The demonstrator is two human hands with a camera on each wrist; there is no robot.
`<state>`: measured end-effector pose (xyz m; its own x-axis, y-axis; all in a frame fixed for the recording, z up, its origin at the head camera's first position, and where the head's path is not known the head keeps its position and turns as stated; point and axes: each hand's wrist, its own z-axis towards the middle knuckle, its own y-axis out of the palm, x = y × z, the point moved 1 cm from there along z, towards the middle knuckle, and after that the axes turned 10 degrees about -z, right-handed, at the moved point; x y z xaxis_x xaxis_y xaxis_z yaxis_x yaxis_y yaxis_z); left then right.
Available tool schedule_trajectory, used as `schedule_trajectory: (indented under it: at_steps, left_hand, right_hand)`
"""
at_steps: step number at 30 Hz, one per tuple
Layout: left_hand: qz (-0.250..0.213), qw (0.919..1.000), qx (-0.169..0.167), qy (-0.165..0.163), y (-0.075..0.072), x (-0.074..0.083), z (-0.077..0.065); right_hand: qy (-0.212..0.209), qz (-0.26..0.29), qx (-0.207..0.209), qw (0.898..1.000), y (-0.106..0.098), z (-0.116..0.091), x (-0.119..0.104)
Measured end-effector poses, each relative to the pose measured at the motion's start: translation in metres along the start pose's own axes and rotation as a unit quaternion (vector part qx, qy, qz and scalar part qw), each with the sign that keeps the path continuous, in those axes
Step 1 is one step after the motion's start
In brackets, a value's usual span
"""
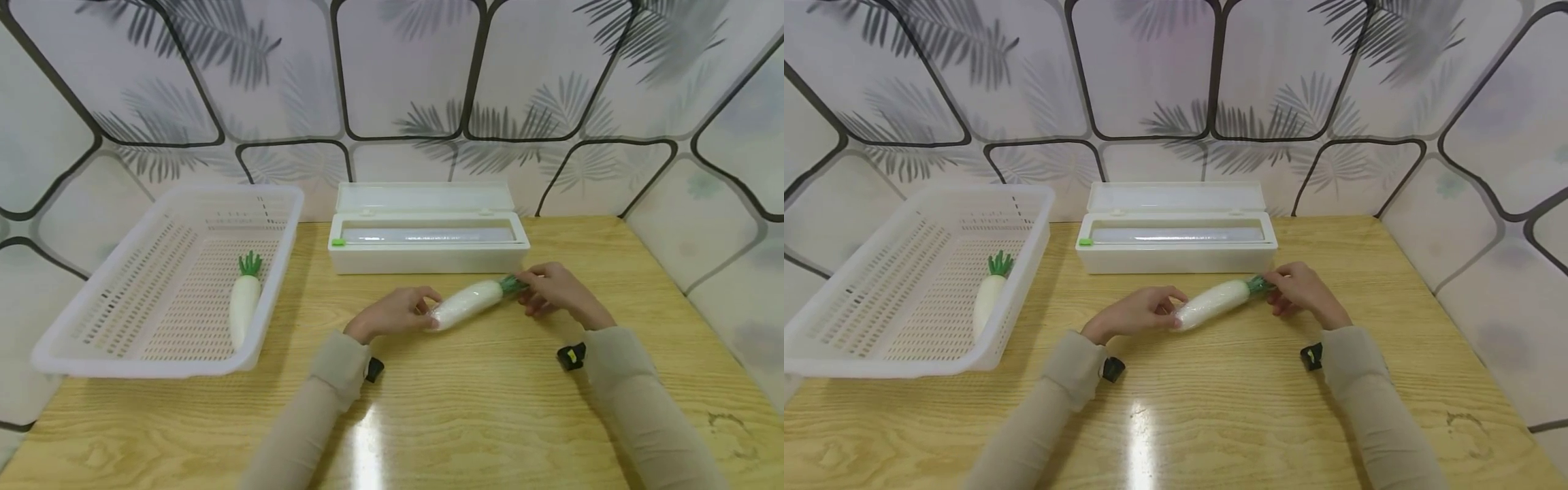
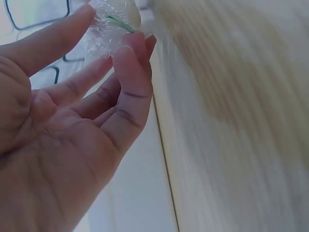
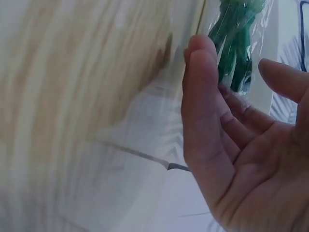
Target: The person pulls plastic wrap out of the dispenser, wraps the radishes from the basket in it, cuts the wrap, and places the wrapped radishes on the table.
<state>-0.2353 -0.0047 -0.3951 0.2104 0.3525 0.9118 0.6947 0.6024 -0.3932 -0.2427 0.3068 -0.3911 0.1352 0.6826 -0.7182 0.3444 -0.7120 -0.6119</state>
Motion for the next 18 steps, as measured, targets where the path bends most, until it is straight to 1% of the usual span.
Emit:
schedule_trajectory:
  at_steps: [5,9,14,18]
  left_hand:
    - [-0.015,0.9999,-0.002,0.001,0.017,0.009,0.012]
    - [-0.017,0.9998,0.004,-0.005,0.032,0.017,0.022]
    - [-0.032,0.9989,0.032,-0.008,0.05,0.026,0.032]
    - [-0.037,0.9978,0.055,-0.001,0.063,0.031,0.039]
  right_hand:
    - [0.015,0.056,-0.004,0.998,0.0,-0.005,0.004]
    - [0.028,0.102,0.006,0.994,0.003,-0.008,0.004]
    - [0.036,0.165,0.034,0.985,0.006,-0.01,0.001]
    - [0.04,0.18,0.056,0.981,0.007,-0.011,-0.001]
